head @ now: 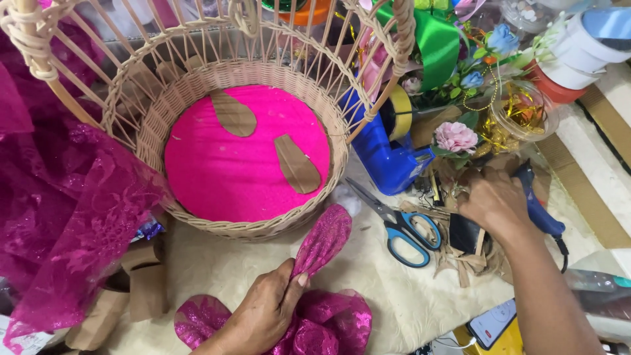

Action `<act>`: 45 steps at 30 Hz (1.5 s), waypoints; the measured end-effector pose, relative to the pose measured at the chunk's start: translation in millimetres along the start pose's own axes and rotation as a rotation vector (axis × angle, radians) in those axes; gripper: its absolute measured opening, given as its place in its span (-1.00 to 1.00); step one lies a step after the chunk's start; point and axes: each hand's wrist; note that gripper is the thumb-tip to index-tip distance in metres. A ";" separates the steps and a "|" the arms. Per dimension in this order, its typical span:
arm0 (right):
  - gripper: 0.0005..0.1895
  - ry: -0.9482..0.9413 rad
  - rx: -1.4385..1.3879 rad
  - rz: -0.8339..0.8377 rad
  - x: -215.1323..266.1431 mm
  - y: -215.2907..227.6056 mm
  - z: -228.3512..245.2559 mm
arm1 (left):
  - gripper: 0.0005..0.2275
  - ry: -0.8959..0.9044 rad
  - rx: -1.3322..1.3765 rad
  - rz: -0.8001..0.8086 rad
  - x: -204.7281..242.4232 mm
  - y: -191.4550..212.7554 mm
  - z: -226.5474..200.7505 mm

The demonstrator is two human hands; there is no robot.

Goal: The person is bunching and shaping pink lace fabric to create decorative ruffles, likely for the wicker basket shown.

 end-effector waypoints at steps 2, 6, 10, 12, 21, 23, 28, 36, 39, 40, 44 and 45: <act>-0.75 -0.010 -0.025 0.015 6.5 4.6 5.4 | -0.76 0.008 -0.007 -0.002 0.2 0.8 -0.9; -0.64 -0.013 -0.057 0.034 16.0 10.7 11.9 | -0.75 -0.007 -0.038 -0.006 0.4 1.4 1.3; -0.63 -0.003 -0.015 -0.047 1.0 -7.6 4.2 | -0.75 0.025 -0.044 0.013 0.1 1.5 -0.9; -0.68 -0.047 -0.038 -0.056 -4.6 -13.4 6.3 | -0.77 -0.007 -0.069 0.002 0.2 0.7 3.4; -0.68 -0.153 -0.264 -0.018 -7.6 -13.1 3.3 | -0.79 -0.007 -0.013 -0.002 2.8 5.0 -0.9; -0.74 -0.141 -0.378 -0.083 10.8 -1.7 2.0 | -0.78 -0.015 -0.009 -0.002 2.0 5.9 1.7; -0.79 -0.143 -0.628 -0.206 33.7 7.5 -9.8 | -0.77 -0.005 -0.022 0.000 5.1 9.4 -3.6; -0.87 0.180 -1.068 -0.414 75.7 19.3 -8.9 | -0.74 -0.061 -0.027 -0.054 26.9 29.5 -8.8; -0.91 0.233 -0.989 -0.277 114.1 42.8 24.9 | -0.74 -0.053 -0.078 -0.051 44.1 37.7 -3.5; -0.91 0.239 -0.991 -0.270 116.0 37.7 35.9 | -0.74 -0.045 -0.078 -0.055 52.0 42.4 -5.5; -0.84 0.534 -0.708 -0.059 126.6 24.9 101.0 | -0.75 -0.070 -0.125 -0.005 76.0 59.2 -0.5; -0.82 0.625 -0.625 0.025 130.1 23.8 123.2 | -0.74 -0.103 -0.160 -0.001 80.6 63.3 4.4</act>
Point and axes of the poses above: each hand's wrist, its own x-axis away from the middle knuckle, its own y-axis out of the back of the hand, z = x × y, and after that the axes turned 5 degrees about y, right-handed
